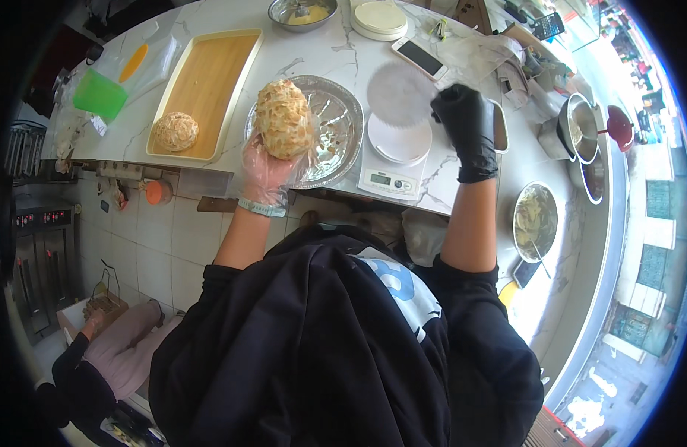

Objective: The person applies a coating to bread by hand, sprinkles toppings on it, and places it on a tray; then, the person moves donuts on a cooling rack and bags several loaves of bread.

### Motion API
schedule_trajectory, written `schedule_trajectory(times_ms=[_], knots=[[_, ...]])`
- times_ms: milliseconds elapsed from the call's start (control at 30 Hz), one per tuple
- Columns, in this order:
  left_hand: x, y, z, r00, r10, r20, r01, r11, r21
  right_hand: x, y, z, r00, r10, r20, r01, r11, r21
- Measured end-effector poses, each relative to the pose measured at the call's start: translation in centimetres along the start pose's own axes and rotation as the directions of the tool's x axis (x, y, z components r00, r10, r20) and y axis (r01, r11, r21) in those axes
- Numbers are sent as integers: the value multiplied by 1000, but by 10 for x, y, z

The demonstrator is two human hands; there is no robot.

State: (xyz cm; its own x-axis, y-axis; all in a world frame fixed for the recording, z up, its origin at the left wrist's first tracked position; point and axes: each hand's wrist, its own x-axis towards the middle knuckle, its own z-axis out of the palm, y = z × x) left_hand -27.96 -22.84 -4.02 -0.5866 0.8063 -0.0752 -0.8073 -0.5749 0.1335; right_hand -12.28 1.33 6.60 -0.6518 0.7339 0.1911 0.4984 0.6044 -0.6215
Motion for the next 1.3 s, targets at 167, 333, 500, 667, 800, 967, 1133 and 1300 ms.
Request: schedule_trajectory(times_ms=[167,333,500,667,800,967,1133,1300], knots=[[1,6,-2,999,-5,-43,3,999,-43,-18,58,12,953,152,261,-184,978,101],[0,32,-12,1000,15,-18,-15,999,40,-20,18,15,994,-17,108,27,995,-93],[-2,40,-4,996,52,-74,-43,991,123,-33,-41,80,824,-459,333,366,879,306],[-4,37,9,995,-27,-97,42,988,150,22,-20,154,903,-361,234,413,879,-237],[-9,39,40,998,-68,-13,69,992,108,42,-23,149,857,-315,409,381,920,-89],[-20,45,71,998,-56,-15,57,993,101,34,-53,106,894,-399,202,420,905,-71],[-18,48,66,995,-80,55,78,996,40,29,-54,101,901,-426,76,433,892,-130],[-14,47,59,997,-75,28,74,996,53,37,-41,109,912,-397,102,408,903,-136]])
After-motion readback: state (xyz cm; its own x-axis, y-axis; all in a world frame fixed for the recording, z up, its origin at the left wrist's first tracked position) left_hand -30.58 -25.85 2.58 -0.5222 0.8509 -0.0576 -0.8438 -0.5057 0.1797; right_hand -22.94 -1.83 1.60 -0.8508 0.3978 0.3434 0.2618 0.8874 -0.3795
